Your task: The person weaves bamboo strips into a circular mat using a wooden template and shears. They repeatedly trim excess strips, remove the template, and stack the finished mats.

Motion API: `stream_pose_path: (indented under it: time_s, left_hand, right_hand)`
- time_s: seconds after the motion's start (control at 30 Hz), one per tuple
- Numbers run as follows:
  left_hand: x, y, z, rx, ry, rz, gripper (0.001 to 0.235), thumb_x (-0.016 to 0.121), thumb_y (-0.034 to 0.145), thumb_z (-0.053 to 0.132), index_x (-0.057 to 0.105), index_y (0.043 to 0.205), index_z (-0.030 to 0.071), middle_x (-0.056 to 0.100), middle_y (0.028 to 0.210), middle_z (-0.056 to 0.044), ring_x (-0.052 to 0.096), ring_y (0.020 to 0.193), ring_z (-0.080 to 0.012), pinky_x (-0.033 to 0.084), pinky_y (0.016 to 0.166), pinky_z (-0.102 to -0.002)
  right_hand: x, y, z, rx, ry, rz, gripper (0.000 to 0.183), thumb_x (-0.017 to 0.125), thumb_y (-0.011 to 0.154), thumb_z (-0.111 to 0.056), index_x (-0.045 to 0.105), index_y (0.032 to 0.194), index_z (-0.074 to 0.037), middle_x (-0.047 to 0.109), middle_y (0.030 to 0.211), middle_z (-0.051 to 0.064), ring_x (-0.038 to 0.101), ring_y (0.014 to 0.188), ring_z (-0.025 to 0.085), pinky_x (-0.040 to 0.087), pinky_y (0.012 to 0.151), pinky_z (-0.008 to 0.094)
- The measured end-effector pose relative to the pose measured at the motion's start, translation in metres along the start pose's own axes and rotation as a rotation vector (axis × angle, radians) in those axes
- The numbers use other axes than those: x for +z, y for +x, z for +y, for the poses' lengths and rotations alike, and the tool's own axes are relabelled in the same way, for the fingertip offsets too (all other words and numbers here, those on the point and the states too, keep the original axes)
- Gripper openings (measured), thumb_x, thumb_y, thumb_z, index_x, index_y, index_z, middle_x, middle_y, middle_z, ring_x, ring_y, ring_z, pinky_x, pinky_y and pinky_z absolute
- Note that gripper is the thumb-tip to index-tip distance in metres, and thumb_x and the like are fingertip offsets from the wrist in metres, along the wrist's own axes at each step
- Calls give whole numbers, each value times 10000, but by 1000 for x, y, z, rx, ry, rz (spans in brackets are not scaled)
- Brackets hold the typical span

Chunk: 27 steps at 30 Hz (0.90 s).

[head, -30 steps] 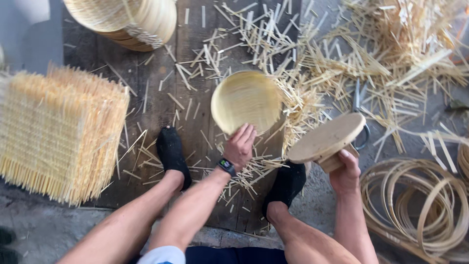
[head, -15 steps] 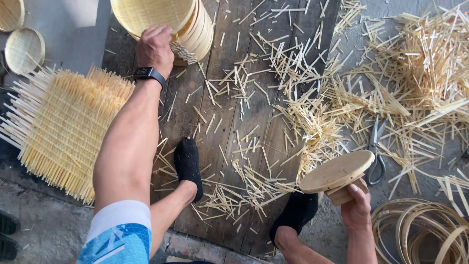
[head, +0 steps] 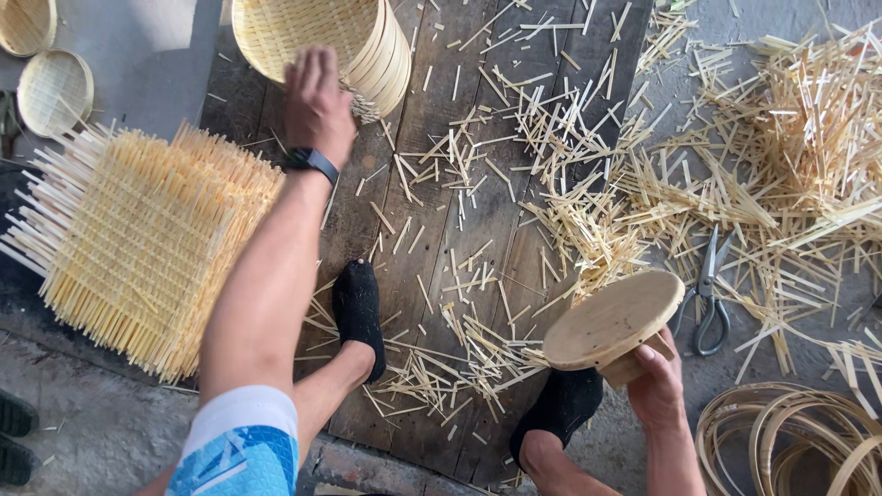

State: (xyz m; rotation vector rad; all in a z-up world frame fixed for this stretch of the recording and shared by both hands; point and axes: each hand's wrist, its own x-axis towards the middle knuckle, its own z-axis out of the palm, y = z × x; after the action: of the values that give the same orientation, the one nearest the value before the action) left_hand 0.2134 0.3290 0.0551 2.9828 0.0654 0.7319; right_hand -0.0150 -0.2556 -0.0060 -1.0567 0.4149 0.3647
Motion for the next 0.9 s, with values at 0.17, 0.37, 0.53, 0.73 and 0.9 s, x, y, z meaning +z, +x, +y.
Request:
stream_pose_path:
  time_s: [0.17, 0.37, 0.53, 0.73, 0.9]
  left_hand:
    - [-11, -134, 174, -348, -803, -644, 399, 774, 924, 401, 701, 1060, 32, 772, 931, -111, 752, 869, -206, 598, 802, -351]
    - [22, -235, 236, -1029, -1280, -543, 363, 677, 1000, 369, 744, 1129, 37, 771, 1031, -122, 676, 951, -206, 542, 845, -343]
    - [-8, -203, 145, -565, -828, -459, 559, 802, 805, 204, 625, 1310, 43, 671, 1299, -183, 655, 1187, -294, 519, 1003, -373]
    - [-133, -176, -76, -798, 189, -445, 1302, 932, 680, 200, 33, 1612, 60, 109, 1646, -295, 100, 1527, -395, 47, 1224, -527]
    - [-185, -214, -140, -768, 205, -788, 1008, 886, 694, 453, 423, 1461, -10, 424, 1504, -303, 456, 1364, -408, 401, 1115, -473]
  right_hand:
    - [49, 16, 14, 23, 443, -416, 927, 731, 825, -471, 365, 1556, -32, 523, 1456, 196, 545, 1302, 377, 432, 1065, 569]
    - [87, 44, 24, 243, 307, -105, 765, 529, 977, -530, 418, 1533, -18, 579, 1471, 176, 626, 1284, 317, 507, 1046, 468]
    - [72, 39, 57, 169, -190, -26, 330, 554, 1081, -266, 568, 1265, 7, 620, 1155, 155, 668, 969, 278, 602, 797, 454]
    - [52, 30, 74, 311, -238, -19, 315, 544, 1060, -324, 608, 1129, -24, 694, 979, 137, 691, 840, 246, 580, 687, 397]
    - [56, 20, 76, 358, -267, -18, 388, 507, 1070, -384, 617, 1115, -14, 700, 961, 117, 692, 821, 229, 574, 680, 377]
